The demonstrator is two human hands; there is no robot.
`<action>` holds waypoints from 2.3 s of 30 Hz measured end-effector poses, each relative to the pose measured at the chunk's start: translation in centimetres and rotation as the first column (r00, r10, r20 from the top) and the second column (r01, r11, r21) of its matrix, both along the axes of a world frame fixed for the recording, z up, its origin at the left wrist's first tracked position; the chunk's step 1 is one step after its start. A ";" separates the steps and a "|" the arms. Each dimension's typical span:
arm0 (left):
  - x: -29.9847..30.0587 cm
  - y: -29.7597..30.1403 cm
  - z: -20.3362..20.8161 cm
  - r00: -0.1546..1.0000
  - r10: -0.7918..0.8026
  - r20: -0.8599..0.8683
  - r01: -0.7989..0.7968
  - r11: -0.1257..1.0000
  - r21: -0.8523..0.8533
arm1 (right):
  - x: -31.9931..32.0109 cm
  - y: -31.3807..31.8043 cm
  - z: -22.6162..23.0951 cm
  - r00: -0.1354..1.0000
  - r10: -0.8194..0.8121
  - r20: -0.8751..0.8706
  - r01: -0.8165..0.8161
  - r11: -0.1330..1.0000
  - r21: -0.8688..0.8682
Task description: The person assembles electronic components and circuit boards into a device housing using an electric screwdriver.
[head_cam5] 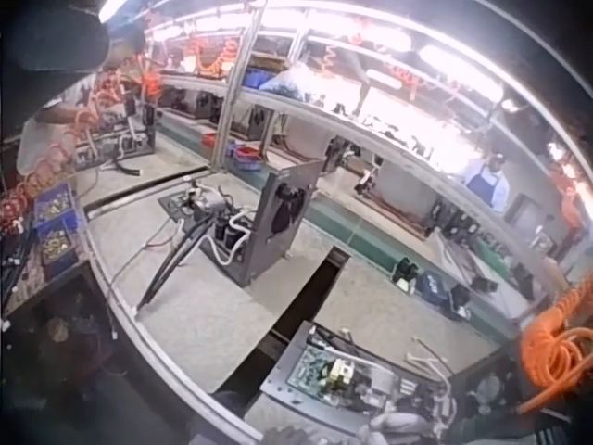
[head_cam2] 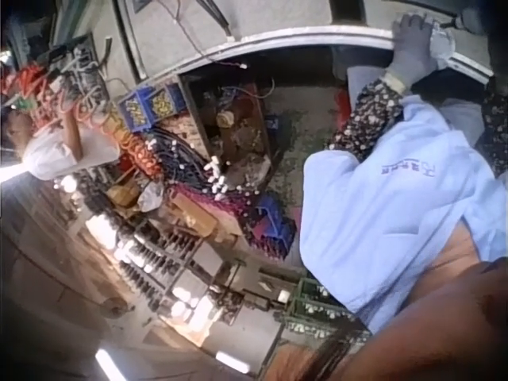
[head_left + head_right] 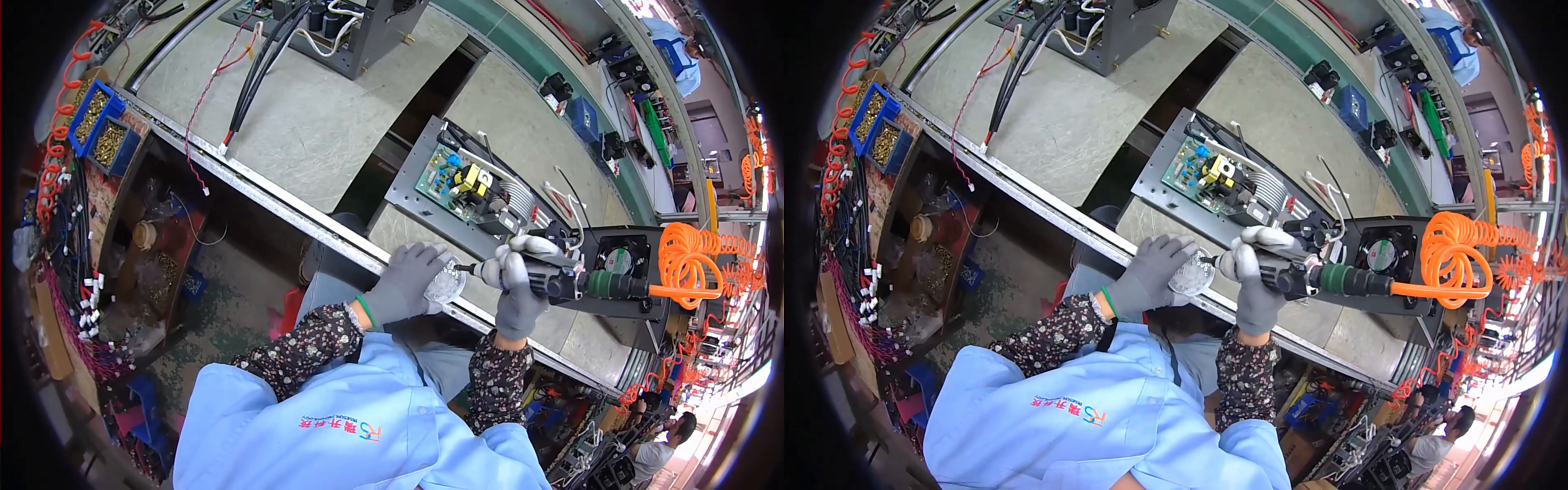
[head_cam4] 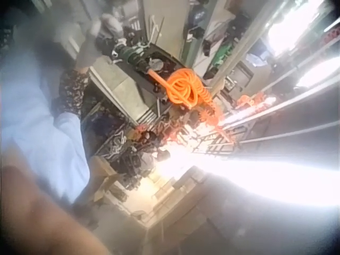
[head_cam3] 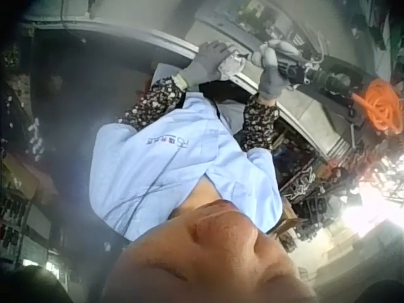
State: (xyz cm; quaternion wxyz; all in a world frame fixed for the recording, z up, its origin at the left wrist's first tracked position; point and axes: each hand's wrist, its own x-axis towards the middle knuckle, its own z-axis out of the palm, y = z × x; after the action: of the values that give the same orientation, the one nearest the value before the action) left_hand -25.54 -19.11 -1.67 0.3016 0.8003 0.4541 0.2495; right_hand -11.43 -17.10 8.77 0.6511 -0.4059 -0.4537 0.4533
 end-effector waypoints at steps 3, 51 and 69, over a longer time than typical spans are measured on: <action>0.1 0.0 -0.4 1.000 -0.001 -0.013 0.001 0.999 0.032 | 0.3 -0.3 -1.0 0.998 0.016 0.054 -0.014 0.999 -0.036; -0.3 -0.1 -0.2 1.000 -0.003 -0.008 0.003 0.998 0.065 | 1.3 -1.5 -2.0 0.938 0.265 0.223 -0.253 0.964 -0.082; 0.3 1.1 1.1 0.974 -0.077 -0.214 0.095 0.993 0.077 | 2.3 17.2 -2.2 0.969 -0.071 0.238 0.045 0.993 0.112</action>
State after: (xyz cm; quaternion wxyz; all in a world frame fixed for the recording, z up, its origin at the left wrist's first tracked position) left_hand -25.27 -18.05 -0.52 0.2274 0.8534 0.4373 0.1695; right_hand -9.12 0.09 6.57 0.6245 -0.4361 -0.5407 0.3569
